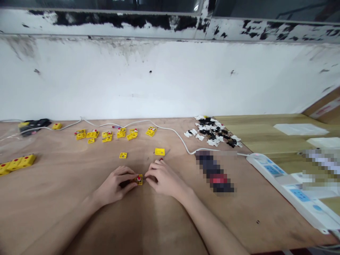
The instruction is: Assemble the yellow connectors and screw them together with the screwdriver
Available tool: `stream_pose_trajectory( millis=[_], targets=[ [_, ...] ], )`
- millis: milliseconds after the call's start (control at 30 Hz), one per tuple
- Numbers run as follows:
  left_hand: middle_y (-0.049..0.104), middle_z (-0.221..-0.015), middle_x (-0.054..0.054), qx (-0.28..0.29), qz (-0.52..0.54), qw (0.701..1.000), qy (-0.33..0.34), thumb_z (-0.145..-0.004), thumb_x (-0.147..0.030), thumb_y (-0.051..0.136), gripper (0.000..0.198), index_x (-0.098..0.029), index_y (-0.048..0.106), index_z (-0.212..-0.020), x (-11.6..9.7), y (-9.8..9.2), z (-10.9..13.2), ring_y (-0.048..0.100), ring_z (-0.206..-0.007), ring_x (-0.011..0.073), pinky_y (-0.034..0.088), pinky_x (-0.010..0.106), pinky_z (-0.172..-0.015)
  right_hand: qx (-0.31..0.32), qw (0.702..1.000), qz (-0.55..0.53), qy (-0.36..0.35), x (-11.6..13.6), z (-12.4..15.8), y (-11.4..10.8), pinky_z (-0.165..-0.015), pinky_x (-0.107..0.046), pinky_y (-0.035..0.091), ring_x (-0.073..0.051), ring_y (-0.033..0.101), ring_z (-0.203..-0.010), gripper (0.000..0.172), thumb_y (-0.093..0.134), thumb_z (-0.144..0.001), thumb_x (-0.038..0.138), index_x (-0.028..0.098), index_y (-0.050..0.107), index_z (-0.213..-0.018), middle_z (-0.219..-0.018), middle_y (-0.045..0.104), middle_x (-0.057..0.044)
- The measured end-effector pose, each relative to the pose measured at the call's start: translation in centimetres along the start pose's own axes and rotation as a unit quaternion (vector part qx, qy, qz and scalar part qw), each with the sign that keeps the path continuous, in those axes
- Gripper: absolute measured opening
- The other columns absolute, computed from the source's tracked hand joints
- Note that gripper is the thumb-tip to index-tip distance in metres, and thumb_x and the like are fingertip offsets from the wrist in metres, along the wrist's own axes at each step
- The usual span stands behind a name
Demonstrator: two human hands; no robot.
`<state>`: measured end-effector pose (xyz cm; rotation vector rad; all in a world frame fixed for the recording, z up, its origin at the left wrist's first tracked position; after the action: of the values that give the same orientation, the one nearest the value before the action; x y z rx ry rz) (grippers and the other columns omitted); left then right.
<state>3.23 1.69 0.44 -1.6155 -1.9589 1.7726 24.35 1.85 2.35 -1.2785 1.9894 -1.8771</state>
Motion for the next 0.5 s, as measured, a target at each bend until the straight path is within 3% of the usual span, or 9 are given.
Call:
stream_pose_trajectory(
  millis=[233,500],
  targets=[
    [0.069,-0.093,0.008,0.010,-0.050,0.997,0.057,-0.097,-0.025,0.055,0.021,-0.020,0.073,-0.108,-0.19,0.27,-0.20,0.062,-0.089,0.0202,0.051,0.036,-0.082,0.004,1.000,0.022,-0.020,-0.07,-0.20,0.38,-0.091,-0.035,0.042,-0.018,0.058,-0.089,0.013,0.061,-0.094,0.016,0.021,0.073,-0.089,-0.088,0.066,-0.002],
    [0.069,-0.095,0.008,0.021,-0.053,0.997,0.054,-0.098,-0.025,0.054,0.022,-0.020,0.073,-0.108,-0.20,0.29,-0.17,0.062,-0.090,0.0203,0.052,0.037,-0.085,-0.001,0.999,0.042,-0.035,0.08,-0.15,0.32,-0.087,-0.034,0.042,-0.018,0.057,-0.087,0.015,0.060,-0.095,0.016,0.021,0.073,-0.090,-0.089,0.066,-0.003]
  ],
)
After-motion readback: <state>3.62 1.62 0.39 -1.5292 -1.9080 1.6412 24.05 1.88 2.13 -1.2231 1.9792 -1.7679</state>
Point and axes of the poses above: each hand's wrist, its own z-axis away from the middle knuckle, its own y-axis out of the palm, x = y × z, the point moved 3 cm from there along -z, towards the middle knuckle
